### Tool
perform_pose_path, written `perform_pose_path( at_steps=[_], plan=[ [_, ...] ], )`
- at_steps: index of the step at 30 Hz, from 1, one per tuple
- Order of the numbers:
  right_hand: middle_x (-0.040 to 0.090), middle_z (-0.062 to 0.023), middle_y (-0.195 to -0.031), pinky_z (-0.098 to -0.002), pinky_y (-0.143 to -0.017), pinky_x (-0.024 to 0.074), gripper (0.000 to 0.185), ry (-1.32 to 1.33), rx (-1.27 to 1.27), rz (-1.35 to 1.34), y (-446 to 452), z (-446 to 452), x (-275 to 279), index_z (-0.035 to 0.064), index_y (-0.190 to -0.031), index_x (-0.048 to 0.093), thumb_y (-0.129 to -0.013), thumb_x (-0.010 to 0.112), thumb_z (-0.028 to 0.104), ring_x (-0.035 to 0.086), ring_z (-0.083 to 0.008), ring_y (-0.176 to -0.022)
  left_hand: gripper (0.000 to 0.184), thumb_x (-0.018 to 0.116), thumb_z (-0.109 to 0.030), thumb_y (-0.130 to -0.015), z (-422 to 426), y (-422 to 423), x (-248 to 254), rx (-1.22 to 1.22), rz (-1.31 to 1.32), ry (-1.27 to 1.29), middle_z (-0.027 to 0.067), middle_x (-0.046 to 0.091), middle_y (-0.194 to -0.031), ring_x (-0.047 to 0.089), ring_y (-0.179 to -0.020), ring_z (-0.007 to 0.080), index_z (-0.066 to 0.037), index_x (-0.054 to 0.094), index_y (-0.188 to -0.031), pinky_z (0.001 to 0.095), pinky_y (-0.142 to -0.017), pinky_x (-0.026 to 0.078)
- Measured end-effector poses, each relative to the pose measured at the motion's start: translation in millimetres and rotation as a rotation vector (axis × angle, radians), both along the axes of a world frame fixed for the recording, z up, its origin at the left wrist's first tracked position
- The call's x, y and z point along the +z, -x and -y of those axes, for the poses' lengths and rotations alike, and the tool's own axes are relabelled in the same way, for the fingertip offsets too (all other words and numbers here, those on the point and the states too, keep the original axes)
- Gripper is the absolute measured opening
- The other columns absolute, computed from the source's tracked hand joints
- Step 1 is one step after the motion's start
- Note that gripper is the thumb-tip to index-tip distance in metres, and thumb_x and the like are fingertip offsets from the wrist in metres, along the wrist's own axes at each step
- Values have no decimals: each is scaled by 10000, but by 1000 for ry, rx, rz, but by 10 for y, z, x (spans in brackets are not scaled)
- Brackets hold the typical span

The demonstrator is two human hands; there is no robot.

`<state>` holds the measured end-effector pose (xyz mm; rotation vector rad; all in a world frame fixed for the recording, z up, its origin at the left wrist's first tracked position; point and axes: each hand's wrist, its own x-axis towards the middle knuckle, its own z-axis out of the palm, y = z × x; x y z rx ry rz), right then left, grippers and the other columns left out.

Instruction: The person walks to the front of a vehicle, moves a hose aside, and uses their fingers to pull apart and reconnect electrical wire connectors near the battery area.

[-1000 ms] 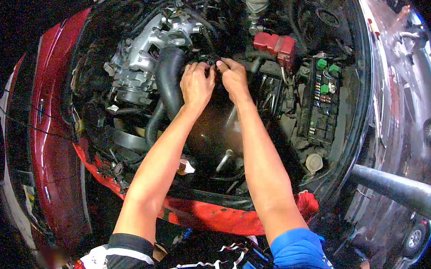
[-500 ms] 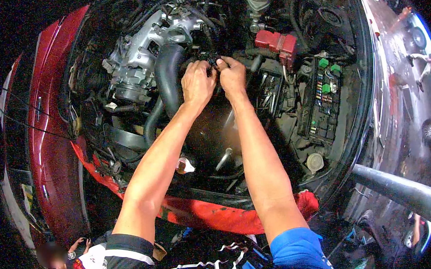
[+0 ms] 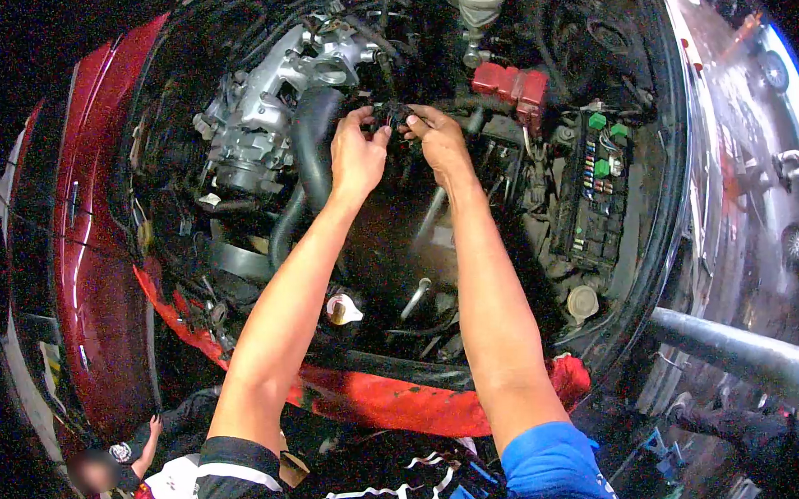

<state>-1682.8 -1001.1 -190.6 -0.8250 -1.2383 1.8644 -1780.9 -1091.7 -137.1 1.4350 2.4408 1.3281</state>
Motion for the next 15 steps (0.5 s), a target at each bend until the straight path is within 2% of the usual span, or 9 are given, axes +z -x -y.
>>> perform_pose_path(
  at_steps=[2, 3, 6, 9, 15],
  plan=[
    [688, -67, -960, -275, -776, 470, 261, -21, 19, 7, -20, 5, 69, -3, -1188, 638, -956, 587, 104, 588, -137, -812, 304, 699, -196, -862, -17, 43, 27, -32, 118, 133, 201, 699, -957, 681, -891, 323, 15, 668, -1078, 404, -812, 511],
    [687, -67, -969, -274, -779, 469, 258, -30, 26, 12, -31, 8, 99, 3, -1188, 639, -957, 584, 103, 586, -137, -818, 304, 715, -234, -856, -11, 49, 113, -84, 285, 239, 188, 709, -936, 686, -887, 311, 11, 688, -1034, 392, -805, 512],
    [687, -57, -967, -270, -781, 467, 247, -70, 32, 26, -41, 27, 159, 22, -1184, 646, -960, 578, 100, 579, -134, -828, 277, 722, -239, -848, -50, 68, 115, -59, 264, 282, 182, 709, -908, 689, -881, 315, 1, 703, -986, 396, -799, 512],
    [688, -58, -968, -267, -775, 470, 245, -105, 42, 47, -78, 8, 180, 27, -1185, 648, -962, 574, 100, 580, -132, -815, 244, 708, -212, -870, -66, 70, 55, -60, 230, 273, 155, 711, -879, 678, -824, 260, 7, 703, -977, 370, -761, 502],
    [688, -61, -969, -269, -753, 491, 246, -130, 48, 77, -103, -39, 175, 22, -1186, 647, -974, 566, 118, 618, -130, -828, 204, 674, -182, -918, -134, 175, -23, -166, 669, 195, 49, 680, -822, 557, -736, 129, 12, 707, -968, 303, -697, 448]
  ],
)
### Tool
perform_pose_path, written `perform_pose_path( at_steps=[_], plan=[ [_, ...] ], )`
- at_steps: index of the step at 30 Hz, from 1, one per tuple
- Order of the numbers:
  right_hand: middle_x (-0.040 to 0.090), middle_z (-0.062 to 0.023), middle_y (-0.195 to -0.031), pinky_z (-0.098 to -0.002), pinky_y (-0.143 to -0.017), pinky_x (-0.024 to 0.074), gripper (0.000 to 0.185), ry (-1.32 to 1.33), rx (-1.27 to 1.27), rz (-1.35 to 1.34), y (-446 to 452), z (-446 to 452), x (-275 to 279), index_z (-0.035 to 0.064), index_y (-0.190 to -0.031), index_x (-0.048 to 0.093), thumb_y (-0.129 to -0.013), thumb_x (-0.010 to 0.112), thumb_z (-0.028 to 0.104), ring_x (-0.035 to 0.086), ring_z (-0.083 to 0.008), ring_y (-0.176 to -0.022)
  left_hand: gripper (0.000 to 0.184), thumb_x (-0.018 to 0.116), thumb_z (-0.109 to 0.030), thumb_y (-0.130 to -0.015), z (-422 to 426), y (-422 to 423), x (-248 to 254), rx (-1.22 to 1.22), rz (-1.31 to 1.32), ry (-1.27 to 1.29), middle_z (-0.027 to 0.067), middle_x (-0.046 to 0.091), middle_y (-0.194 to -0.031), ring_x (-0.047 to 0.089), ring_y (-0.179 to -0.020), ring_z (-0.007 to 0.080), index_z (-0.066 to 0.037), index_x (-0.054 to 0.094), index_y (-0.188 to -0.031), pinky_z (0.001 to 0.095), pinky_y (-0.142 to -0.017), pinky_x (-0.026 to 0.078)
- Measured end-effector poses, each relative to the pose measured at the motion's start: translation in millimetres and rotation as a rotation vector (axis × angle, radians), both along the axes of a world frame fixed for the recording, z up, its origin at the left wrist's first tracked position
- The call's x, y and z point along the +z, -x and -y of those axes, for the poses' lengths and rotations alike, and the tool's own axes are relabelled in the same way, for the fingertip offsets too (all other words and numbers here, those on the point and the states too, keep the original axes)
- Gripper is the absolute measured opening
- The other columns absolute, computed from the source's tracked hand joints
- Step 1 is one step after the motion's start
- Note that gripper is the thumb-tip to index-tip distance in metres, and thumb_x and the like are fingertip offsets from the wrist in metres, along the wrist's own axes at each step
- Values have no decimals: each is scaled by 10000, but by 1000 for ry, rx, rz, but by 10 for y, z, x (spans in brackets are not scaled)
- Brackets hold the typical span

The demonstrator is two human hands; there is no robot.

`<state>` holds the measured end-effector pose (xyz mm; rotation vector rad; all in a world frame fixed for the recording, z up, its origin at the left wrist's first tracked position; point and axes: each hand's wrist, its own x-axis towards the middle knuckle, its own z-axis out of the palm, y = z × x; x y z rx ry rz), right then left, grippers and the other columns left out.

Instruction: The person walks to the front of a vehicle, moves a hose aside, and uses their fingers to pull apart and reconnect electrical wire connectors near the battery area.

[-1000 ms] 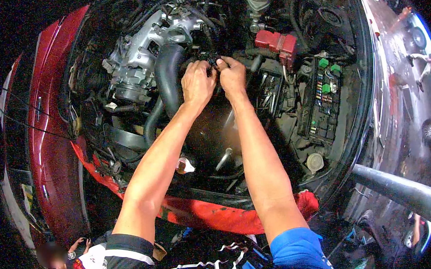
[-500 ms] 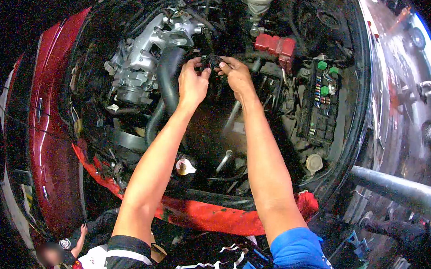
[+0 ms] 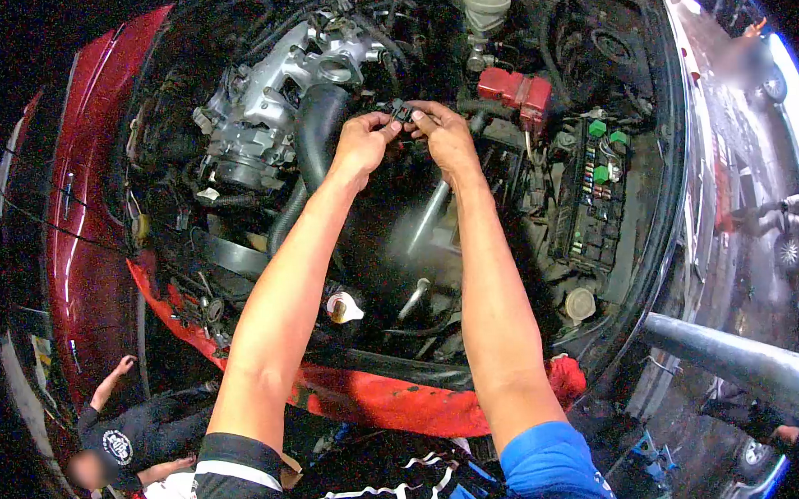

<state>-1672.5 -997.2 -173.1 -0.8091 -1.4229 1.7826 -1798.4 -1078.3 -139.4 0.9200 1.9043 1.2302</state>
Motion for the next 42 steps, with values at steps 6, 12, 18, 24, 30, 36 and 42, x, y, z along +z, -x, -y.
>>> perform_pose_path(
  at_steps=[6, 12, 18, 24, 30, 36, 42],
  plan=[
    [686, -78, -995, -311, -734, 548, 358, 248, 51, 37, -111, 22, 204, -1, -1289, 545, -979, 578, 173, 653, -155, -862, 202, 662, -181, -929, -30, -32, 57, 109, 81, -52, 54, 686, -814, 578, -745, 134, 7, 708, -984, 303, -705, 454],
    [676, -112, -1003, -290, -742, 564, 377, 196, 160, 73, -283, 112, 293, -12, -1294, 499, -952, 599, 110, 682, -187, -848, 243, 662, -157, -924, -73, 58, -145, 115, 59, -113, 91, 698, -876, 608, -773, 153, 37, 669, -1071, 294, -739, 473],
    [643, -139, -1079, -288, -782, 562, 348, 175, 108, 56, -354, 114, 255, -19, -1272, 517, -935, 587, 25, 674, -201, -906, 317, 595, -67, -939, 175, -146, -9, 137, 88, -181, 123, 682, -1014, 673, -846, 185, 69, 565, -1224, 310, -777, 509],
    [619, -137, -1130, -284, -813, 556, 340, 166, 72, 55, -360, 226, 182, 9, -1258, 553, -920, 593, 2, 655, -202, -962, 218, 615, -180, -967, 341, -235, 11, -37, 502, -43, 85, 687, -919, 672, -778, 170, 25, 645, -1033, 295, -687, 558],
    [651, -83, -1085, -297, -741, 502, 375, -38, 105, 220, -400, 274, 224, 62, -1268, 582, -900, 653, 81, 634, -172, -929, 222, 649, -213, -947, 172, -223, -211, 77, 767, -83, 84, 664, -841, 642, -729, 169, 9, 654, -951, 287, -660, 567],
    [698, -117, -994, -301, -721, 500, 381, -156, -170, 344, -750, 135, 473, -3, -1229, 601, -901, 661, 181, 640, -158, -848, 242, 648, -240, -948, 93, -122, -303, 90, 913, -109, 78, 621, -809, 618, -739, 207, -3, 605, -925, 310, -705, 549],
    [687, -208, -968, -438, -857, 524, 223, -376, -62, 896, -1159, 151, 229, 57, -932, 719, -846, 620, 237, 660, -401, -931, 257, 640, -243, -950, 93, -121, -264, 127, 1027, -163, 132, 605, -896, 633, -860, 256, 6, 576, -939, 379, -827, 589]
  ],
)
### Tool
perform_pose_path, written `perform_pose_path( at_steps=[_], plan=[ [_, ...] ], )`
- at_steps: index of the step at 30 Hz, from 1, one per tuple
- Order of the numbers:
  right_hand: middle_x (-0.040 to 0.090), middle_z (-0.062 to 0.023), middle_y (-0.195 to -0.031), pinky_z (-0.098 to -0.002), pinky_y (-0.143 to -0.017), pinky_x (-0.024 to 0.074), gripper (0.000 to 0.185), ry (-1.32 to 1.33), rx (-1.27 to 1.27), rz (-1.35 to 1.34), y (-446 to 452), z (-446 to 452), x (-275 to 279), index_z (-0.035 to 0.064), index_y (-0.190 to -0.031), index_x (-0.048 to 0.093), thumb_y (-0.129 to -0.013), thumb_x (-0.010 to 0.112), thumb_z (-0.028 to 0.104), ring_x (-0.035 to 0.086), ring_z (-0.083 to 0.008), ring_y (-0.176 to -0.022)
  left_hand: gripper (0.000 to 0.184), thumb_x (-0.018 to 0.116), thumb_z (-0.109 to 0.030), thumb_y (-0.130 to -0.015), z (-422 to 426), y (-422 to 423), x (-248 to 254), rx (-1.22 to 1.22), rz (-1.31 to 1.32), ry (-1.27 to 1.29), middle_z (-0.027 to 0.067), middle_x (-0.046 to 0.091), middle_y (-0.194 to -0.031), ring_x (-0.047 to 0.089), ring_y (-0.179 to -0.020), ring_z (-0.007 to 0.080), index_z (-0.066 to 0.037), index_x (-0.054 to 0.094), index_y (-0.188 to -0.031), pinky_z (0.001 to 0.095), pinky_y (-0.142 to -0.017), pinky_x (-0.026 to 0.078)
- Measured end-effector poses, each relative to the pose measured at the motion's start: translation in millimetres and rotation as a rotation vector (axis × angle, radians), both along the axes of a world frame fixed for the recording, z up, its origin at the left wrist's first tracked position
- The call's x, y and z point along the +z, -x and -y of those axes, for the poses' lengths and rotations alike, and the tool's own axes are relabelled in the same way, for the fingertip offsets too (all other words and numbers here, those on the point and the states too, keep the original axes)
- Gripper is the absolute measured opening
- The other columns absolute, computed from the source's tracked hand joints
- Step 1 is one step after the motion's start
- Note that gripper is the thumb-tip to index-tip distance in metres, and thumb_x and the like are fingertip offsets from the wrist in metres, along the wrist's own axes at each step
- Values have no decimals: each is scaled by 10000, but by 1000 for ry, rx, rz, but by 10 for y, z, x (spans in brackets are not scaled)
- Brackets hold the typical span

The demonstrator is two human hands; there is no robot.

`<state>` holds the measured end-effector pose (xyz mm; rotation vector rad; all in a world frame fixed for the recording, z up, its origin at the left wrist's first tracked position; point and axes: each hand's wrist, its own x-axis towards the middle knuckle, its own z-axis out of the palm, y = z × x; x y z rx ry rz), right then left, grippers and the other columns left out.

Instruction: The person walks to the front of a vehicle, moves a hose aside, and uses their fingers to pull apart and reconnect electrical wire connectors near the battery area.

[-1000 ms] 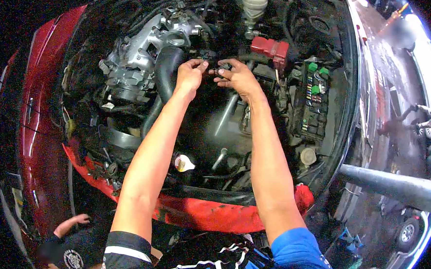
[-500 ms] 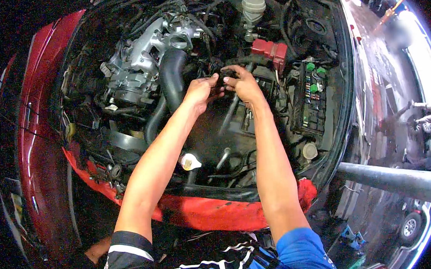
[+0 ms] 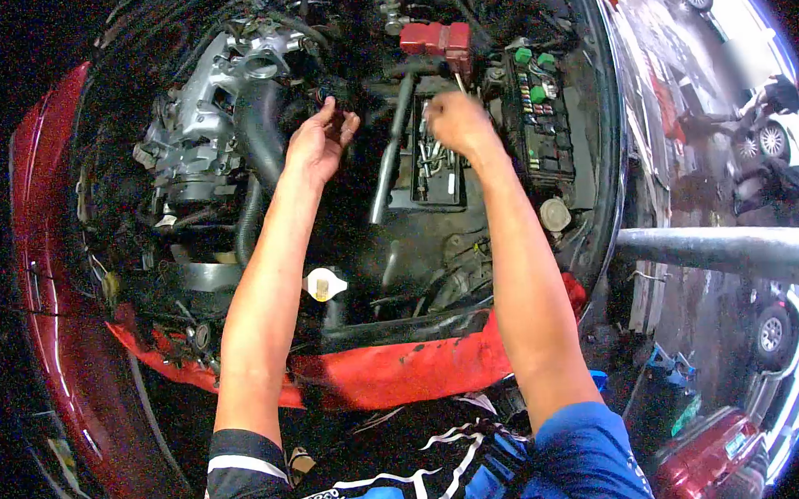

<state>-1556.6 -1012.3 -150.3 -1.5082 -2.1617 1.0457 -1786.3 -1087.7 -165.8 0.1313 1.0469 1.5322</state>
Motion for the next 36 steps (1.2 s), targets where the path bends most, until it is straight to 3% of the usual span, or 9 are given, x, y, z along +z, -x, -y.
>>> perform_pose_path(
  at_steps=[4, 7, 8, 17, 29, 30, 33, 34, 36],
  plan=[
    [667, -288, -967, -496, -881, 515, 185, -26, 103, 318, 28, 255, -305, -3, -920, 700, -826, 579, 100, 648, -438, -960, 203, 618, -188, -959, 19, 5, 12, 23, 56, -3, 124, 598, -885, 638, -834, 271, 7, 569, -938, 419, -787, 596],
    [665, -294, -980, -512, -867, 518, 206, -144, -76, 276, 57, 252, -422, -11, -979, 692, -807, 589, 36, 645, -457, -950, 164, 588, -161, -966, 7, 16, 39, 39, 86, 29, 118, 592, -889, 638, -825, 281, 1, 566, -952, 443, -769, 595],
    [656, -282, -1035, -506, -879, 515, 282, -193, -72, 235, 40, 219, -453, 0, -1066, 668, -795, 589, -14, 633, -447, -1002, 158, 574, -159, -969, 11, 19, 26, 39, 94, 42, 120, 591, -891, 638, -825, 286, -1, 565, -959, 450, -770, 593],
    [533, -269, -1279, -523, -906, 511, 363, -250, -19, 392, 157, 269, -669, 91, -1238, 608, -920, 438, 45, 599, -451, -1081, 194, 520, -211, -991, 19, 5, 40, 12, 54, 57, 107, 584, -851, 626, -851, 278, -38, 549, -908, 439, -831, 572],
    [525, -252, -1285, -497, -812, 551, 282, -356, -114, 296, 203, 195, -820, 12, -1200, 553, -952, 442, 90, 642, -441, -964, 182, 499, -219, -1001, 8, 46, 52, -24, 58, 113, 119, 560, -927, 587, -858, 257, -50, 565, -991, 455, -842, 559],
    [619, -234, -1151, -484, -789, 548, 207, -506, -167, 251, 228, 191, -811, -8, -1091, 598, -941, 501, 97, 650, -436, -921, 174, 504, -211, -1002, 3, 50, 52, -26, 66, 108, 124, 560, -939, 591, -869, 263, -46, 558, -1006, 458, -849, 558],
    [692, -199, -914, -471, -719, 549, 138, -392, -292, -52, 294, 62, -679, -12, -957, 636, -905, 609, 114, 660, -436, -786, 137, 513, -160, -1001, 2, 11, 85, 38, 101, 100, 142, 562, -993, 600, -908, 292, -32, 541, -1041, 463, -864, 570],
    [686, -153, -703, -410, -611, 550, 172, -138, -402, -296, 352, 38, -559, -30, -849, 639, -861, 704, 129, 669, -343, -631, 125, 515, -139, -1000, 6, -27, 106, 70, 115, 99, 149, 562, -1014, 602, -922, 303, -26, 535, -1050, 465, -868, 577],
    [684, -148, -698, -365, -565, 543, 196, 31, -380, -605, 417, 44, -297, -42, -839, 631, -866, 711, 135, 662, -270, -588, 111, 511, -103, -997, -5, -112, 136, 179, 103, 72, 161, 561, -1047, 606, -923, 322, -14, 523, -1064, 472, -853, 595]
  ],
)
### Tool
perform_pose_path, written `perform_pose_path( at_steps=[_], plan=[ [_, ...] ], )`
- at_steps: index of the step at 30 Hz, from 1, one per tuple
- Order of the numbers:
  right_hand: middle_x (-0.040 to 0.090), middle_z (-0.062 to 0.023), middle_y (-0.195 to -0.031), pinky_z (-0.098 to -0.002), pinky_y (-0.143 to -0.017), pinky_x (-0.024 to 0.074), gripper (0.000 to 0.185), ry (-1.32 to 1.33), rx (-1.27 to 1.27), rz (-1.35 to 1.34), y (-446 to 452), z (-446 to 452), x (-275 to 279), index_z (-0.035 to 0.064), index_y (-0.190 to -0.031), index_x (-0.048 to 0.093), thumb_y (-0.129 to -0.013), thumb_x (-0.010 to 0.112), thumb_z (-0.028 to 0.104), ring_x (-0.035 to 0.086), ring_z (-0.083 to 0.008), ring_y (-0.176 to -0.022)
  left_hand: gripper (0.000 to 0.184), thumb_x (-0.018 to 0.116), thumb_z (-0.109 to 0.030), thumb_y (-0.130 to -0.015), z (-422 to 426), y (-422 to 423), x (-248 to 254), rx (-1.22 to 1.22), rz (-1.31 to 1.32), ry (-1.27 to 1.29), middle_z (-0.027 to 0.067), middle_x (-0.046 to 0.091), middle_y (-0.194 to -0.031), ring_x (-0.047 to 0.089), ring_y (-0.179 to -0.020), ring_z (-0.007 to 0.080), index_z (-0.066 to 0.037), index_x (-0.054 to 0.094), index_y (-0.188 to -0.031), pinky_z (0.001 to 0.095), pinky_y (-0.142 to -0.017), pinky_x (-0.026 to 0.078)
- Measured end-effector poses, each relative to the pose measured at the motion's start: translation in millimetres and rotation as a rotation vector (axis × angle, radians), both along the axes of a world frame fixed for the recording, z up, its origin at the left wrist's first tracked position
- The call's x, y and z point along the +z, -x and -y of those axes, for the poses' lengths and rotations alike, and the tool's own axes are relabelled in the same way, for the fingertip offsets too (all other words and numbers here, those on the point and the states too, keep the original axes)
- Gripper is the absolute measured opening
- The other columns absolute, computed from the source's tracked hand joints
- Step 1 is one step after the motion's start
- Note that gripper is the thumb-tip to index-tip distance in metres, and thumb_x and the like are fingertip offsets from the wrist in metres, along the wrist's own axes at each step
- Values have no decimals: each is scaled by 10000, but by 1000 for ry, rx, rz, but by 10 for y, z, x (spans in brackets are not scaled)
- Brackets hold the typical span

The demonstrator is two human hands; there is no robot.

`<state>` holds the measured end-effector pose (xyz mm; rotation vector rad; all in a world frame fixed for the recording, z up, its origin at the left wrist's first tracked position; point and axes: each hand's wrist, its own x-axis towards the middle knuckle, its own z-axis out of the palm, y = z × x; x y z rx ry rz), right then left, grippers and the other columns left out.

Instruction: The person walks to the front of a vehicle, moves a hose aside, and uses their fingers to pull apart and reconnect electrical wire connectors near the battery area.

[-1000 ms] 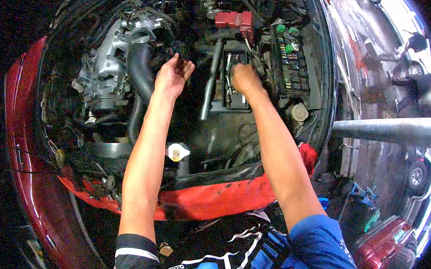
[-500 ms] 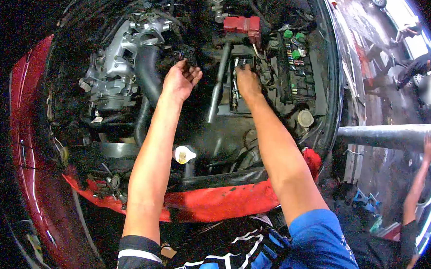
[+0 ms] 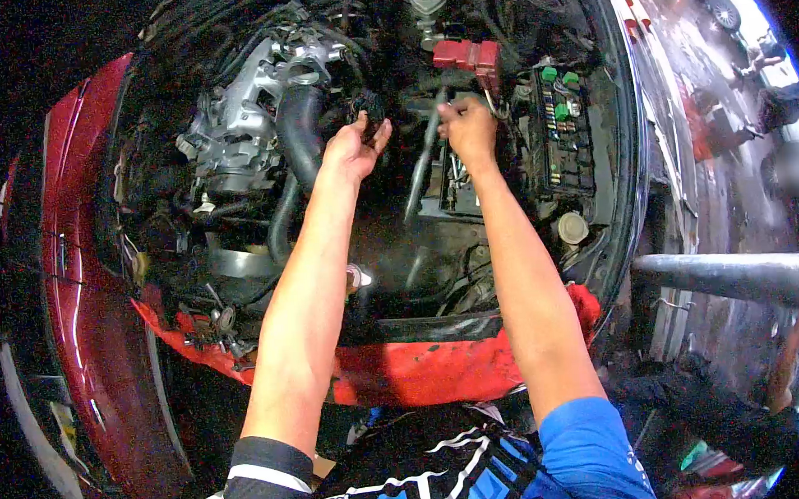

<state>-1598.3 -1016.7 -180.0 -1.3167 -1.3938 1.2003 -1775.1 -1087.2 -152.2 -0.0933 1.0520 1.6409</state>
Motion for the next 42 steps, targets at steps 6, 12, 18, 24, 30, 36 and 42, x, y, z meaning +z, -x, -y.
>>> perform_pose_path(
  at_steps=[6, 12, 18, 24, 30, 36, 42],
  plan=[
    [672, -95, -792, -266, -596, 531, 201, 153, 186, -391, 82, 104, 623, -25, -948, 597, -892, 707, 134, 659, -158, -662, 91, 544, -73, -982, -82, -103, -240, 182, 87, -77, 114, 624, -980, 641, -827, 282, 0, 578, -1024, 494, -782, 613],
    [679, -102, -854, -252, -613, 526, 202, 182, 295, -471, 128, 205, 819, -23, -1051, 615, -911, 675, 110, 659, -148, -700, 215, 573, -94, -974, -196, -526, -221, 548, 317, -96, 166, 601, -1008, 631, -850, 291, 78, 565, -1104, 397, -780, 639],
    [673, -115, -912, -256, -661, 526, 199, 307, 329, -540, 97, 220, 615, -35, -1078, 565, -920, 637, 64, 666, -176, -756, 283, 398, -266, -1057, -302, -575, -484, 496, 448, -327, 137, 655, -1098, 662, -870, 238, -38, 563, -1088, 307, -706, 557],
    [698, -157, -913, -290, -658, 539, 241, 316, 433, -535, 149, 258, 463, -66, -1156, 536, -953, 572, 60, 685, -207, -735, 356, 359, -318, -1060, -63, -542, -319, 181, 349, -402, 60, 667, -966, 531, -665, 148, -69, 591, -1164, 259, -557, 421],
    [684, -162, -876, -294, -622, 562, 166, 229, 432, -488, 269, 366, 677, -73, -1085, 556, -962, 556, 39, 682, -205, -693, 309, 356, -257, -1053, 56, -533, -438, 264, 418, -466, 64, 658, -969, 552, -687, 156, -59, 593, -1065, 285, -553, 410],
    [676, -118, -796, -266, -515, 532, 144, 146, 483, -269, 416, 423, 695, -36, -1056, 585, -958, 589, 69, 657, -147, -615, 249, 413, -230, -1033, 131, -454, -602, 34, 693, -879, 44, 612, -903, 538, -679, 139, -66, 596, -1076, 251, -549, 412],
    [693, -120, -772, -294, -589, 534, 182, -17, 474, -5, 381, 426, 516, 11, -1085, 654, -946, 606, 117, 673, -153, -652, 214, 491, -232, -996, 145, -451, -379, 173, 512, -500, 6, 587, -890, 512, -652, 141, -116, 636, -1102, 264, -505, 348]
  ],
)
